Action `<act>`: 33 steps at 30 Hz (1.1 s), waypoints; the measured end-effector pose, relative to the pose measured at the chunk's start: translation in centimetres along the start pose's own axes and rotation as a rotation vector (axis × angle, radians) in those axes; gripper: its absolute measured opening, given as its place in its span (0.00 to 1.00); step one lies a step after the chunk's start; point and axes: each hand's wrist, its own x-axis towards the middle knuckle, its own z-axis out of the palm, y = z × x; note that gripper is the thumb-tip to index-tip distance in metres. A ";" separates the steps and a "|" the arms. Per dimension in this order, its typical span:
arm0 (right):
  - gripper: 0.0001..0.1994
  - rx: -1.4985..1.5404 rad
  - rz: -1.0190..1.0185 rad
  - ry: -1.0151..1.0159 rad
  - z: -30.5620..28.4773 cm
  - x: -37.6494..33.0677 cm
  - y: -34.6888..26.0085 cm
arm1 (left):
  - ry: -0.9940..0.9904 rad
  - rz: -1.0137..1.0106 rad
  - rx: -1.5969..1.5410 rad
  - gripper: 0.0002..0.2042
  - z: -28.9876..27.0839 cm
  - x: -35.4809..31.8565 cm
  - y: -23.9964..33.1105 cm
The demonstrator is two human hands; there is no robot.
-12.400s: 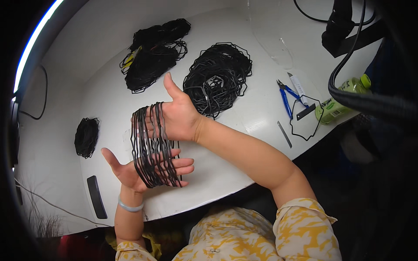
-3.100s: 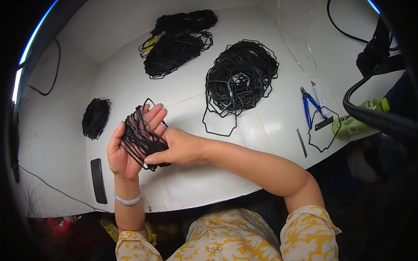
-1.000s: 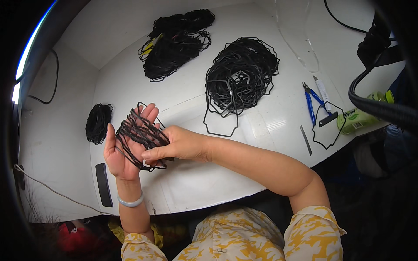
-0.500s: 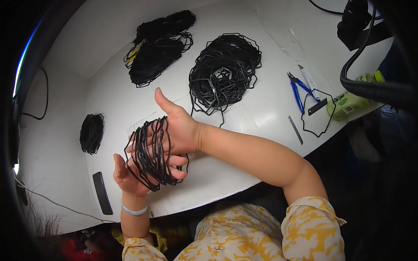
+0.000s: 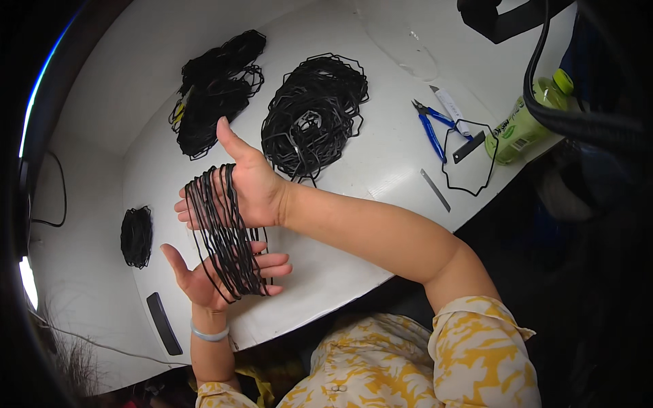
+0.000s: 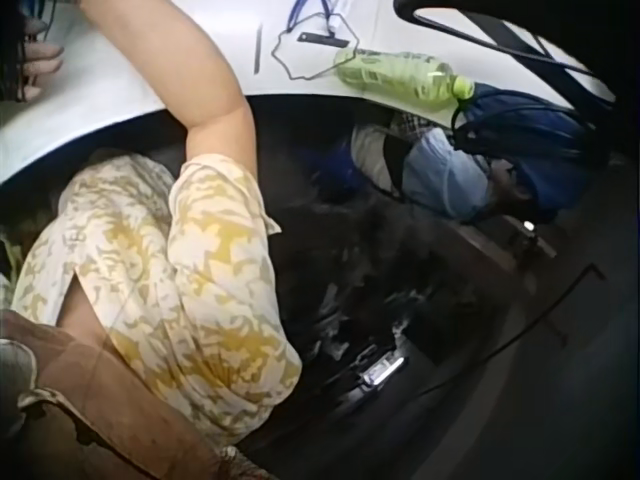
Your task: The person stretches and untangles black rubber rings by hand across the table, separates them, and stacks and aligns them together into a bundle.
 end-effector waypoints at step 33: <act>0.60 0.404 0.587 -0.608 0.5 -0.8 4.2 | 0.342 0.492 0.091 0.56 -1.6 -0.9 3.1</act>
